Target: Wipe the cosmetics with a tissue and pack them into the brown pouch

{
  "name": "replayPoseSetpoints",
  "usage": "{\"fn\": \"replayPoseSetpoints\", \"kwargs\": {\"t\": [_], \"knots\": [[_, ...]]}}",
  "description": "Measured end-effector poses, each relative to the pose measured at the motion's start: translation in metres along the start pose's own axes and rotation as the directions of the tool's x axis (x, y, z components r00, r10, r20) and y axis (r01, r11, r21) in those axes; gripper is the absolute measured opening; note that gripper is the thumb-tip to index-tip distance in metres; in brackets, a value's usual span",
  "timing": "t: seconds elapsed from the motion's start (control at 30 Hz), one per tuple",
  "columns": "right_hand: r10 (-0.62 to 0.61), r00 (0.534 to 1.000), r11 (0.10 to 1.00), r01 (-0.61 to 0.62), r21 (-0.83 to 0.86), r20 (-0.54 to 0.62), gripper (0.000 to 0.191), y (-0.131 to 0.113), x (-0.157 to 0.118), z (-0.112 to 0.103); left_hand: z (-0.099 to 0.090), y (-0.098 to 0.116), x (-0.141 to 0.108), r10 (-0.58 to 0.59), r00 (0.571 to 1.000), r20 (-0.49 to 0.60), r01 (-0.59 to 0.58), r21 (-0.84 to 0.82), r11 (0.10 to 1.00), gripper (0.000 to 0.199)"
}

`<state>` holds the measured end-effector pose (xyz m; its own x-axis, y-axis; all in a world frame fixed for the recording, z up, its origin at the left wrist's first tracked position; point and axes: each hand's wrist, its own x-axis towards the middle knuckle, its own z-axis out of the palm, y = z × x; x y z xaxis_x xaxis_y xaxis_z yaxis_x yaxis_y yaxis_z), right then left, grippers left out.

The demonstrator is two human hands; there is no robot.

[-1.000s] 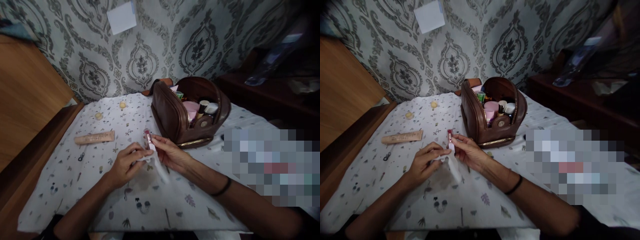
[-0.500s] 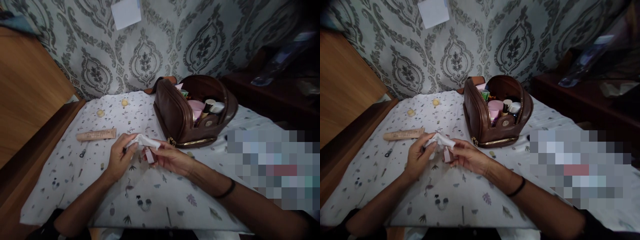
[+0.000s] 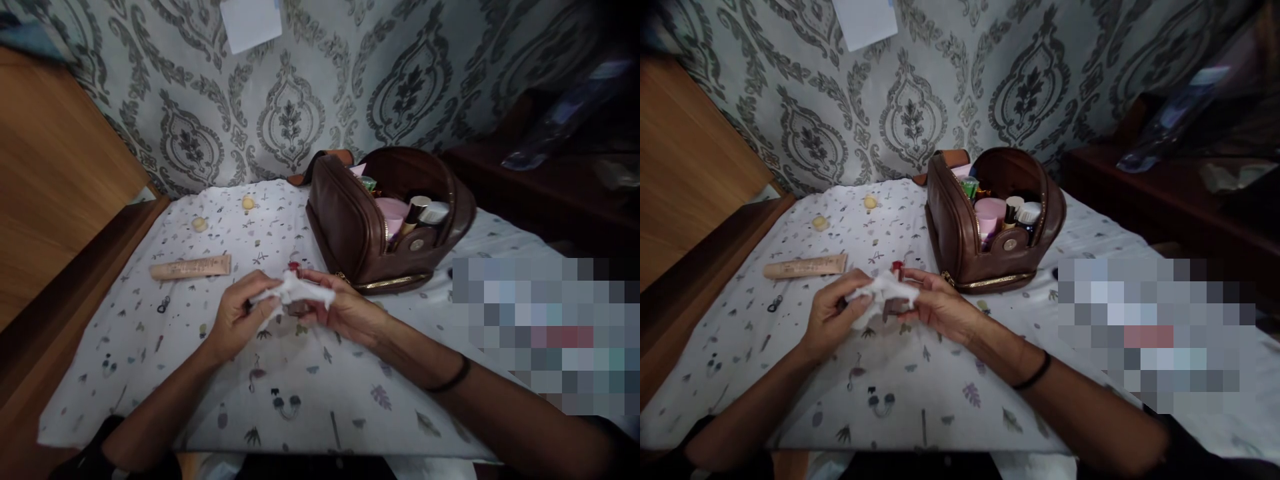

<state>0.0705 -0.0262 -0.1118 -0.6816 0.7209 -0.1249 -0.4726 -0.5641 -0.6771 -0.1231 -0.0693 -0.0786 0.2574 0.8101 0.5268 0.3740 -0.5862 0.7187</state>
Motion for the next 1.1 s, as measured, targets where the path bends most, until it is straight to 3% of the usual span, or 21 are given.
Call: {"fn": "replayPoseSetpoints", "kwargs": {"t": [0.1,0.2,0.3,0.4,0.5,0.7,0.8,0.93,1.0,1.1], "knots": [[0.016,0.998,1.000,-0.015,-0.024,0.059,0.038,0.003,0.000,-0.001,-0.001,-0.005,0.000,-0.109,0.984,-0.138,0.125,0.115,0.985,0.019],[0.008,0.998,1.000,-0.007,-0.021,0.058,0.036,0.005,0.001,0.000,0.000,-0.008,0.000,-0.049,0.997,-0.057,0.055,0.116,0.992,0.021],[-0.044,0.999,0.999,0.044,0.014,-0.008,0.042,0.004,0.002,0.000,0.000,-0.005,0.000,-0.022,0.997,0.070,0.021,0.011,1.000,0.018],[-0.084,0.996,0.996,0.085,0.013,-0.032,0.044,0.002,0.003,0.000,-0.002,0.000,-0.001,-0.139,0.984,0.108,0.147,-0.070,0.987,0.020],[-0.139,0.990,0.990,0.139,-0.029,-0.022,0.050,0.001,0.003,0.002,-0.002,0.003,-0.001,-0.269,0.963,0.034,0.270,-0.063,0.961,0.028],[-0.365,0.931,0.883,0.352,-0.310,0.018,0.045,0.005,-0.008,0.018,0.008,0.001,-0.013,-0.272,0.951,0.146,0.279,-0.029,0.960,0.036],[-0.499,0.865,0.733,0.451,-0.509,0.047,0.034,-0.004,-0.028,0.029,0.013,0.000,-0.016,-0.293,0.955,0.047,0.293,-0.014,0.956,0.036],[-0.652,0.746,0.465,0.533,-0.707,0.134,0.024,-0.041,-0.068,0.036,0.016,0.016,0.008,-0.112,0.988,-0.107,0.126,0.139,0.982,0.027],[-0.757,0.646,0.379,0.562,-0.735,0.104,0.026,-0.073,-0.087,0.034,0.018,0.034,0.034,0.040,0.999,-0.033,-0.031,0.227,0.973,0.020],[-0.882,0.469,0.257,0.556,-0.790,0.043,0.023,-0.125,-0.105,0.024,0.029,0.060,0.075,0.233,0.958,0.170,-0.279,0.342,0.897,0.020]]}}
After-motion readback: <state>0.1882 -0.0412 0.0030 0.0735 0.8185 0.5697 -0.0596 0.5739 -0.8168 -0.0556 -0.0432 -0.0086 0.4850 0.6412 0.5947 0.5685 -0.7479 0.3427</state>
